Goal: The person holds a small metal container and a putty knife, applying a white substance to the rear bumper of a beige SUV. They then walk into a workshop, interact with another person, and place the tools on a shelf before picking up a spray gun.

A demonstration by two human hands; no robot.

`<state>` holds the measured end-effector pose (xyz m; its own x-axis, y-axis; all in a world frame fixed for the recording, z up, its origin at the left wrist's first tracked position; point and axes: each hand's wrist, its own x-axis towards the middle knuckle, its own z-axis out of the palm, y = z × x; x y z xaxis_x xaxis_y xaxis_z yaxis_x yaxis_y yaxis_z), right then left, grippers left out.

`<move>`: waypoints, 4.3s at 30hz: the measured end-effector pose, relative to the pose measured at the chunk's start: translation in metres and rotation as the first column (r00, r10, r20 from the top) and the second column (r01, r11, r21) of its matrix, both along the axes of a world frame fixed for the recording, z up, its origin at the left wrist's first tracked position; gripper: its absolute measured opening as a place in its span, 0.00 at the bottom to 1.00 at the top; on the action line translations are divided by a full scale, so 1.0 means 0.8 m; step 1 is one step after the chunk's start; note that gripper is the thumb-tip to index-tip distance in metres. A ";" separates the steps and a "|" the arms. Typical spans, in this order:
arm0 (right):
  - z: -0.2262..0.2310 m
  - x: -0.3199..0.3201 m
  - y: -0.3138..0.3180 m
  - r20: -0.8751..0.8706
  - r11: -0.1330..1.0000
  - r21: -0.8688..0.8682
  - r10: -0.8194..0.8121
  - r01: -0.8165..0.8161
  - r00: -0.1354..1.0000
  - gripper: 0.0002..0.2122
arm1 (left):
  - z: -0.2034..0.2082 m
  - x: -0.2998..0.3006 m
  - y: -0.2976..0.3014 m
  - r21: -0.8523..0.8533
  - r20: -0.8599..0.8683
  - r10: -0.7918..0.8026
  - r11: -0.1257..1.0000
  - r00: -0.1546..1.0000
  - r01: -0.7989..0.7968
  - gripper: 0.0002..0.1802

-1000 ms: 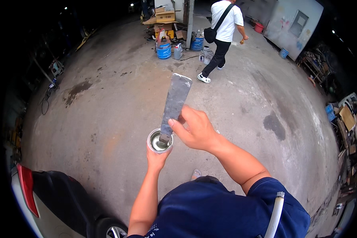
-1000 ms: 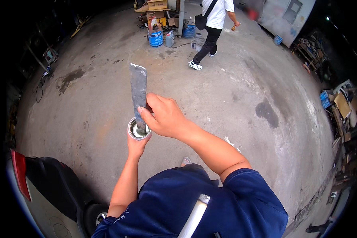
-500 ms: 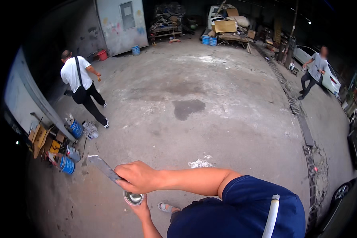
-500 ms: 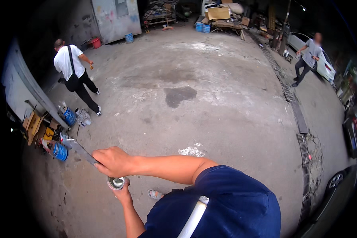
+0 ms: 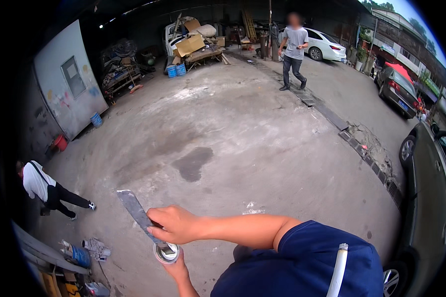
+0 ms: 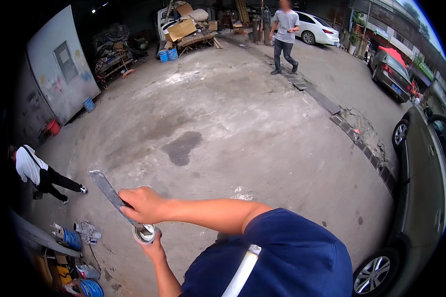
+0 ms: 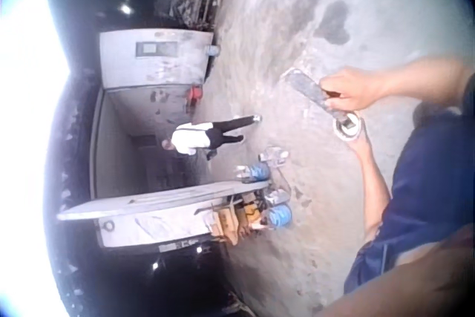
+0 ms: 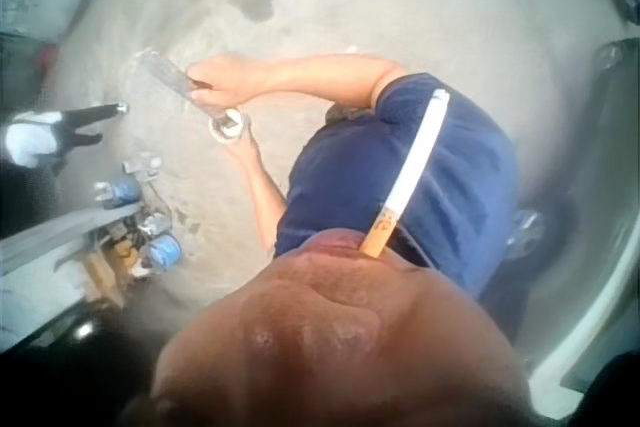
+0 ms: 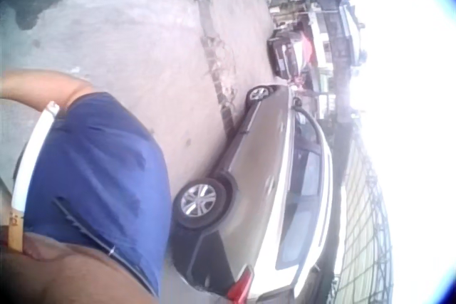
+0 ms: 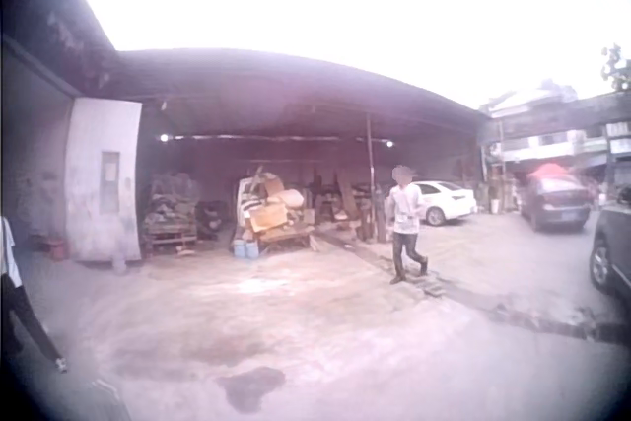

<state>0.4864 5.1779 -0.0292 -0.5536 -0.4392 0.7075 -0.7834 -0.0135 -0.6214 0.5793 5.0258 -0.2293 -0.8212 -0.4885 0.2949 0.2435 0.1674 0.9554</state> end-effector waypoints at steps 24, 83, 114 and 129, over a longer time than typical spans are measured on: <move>-0.006 -0.490 -0.484 0.139 0.976 0.012 0.212 -0.216 0.967 0.09 | 0.059 -0.428 -0.428 -0.119 0.155 0.399 0.916 0.904 -0.384 0.39; -0.019 -1.160 -1.840 0.701 0.966 -0.155 0.256 -0.208 0.666 0.08 | 0.054 -0.984 -1.779 -0.070 0.095 0.638 0.770 0.764 -0.634 0.37; -0.147 -1.679 -2.694 0.792 0.694 0.275 0.229 -0.665 0.566 0.19 | 0.017 -1.392 -2.539 -0.144 0.144 0.627 0.779 0.766 -0.611 0.43; -0.179 -2.142 -3.151 0.845 0.875 0.229 0.039 -0.427 0.533 0.26 | 0.003 -1.573 -2.988 0.054 0.094 0.887 0.448 0.452 -0.892 0.47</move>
<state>-1.2273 2.6572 -0.1724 -0.6247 -0.7473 -0.2266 0.0417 0.2579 -0.9653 -0.6794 2.6354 -0.2269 0.0665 -0.9797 0.1893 -0.0342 0.1873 0.9817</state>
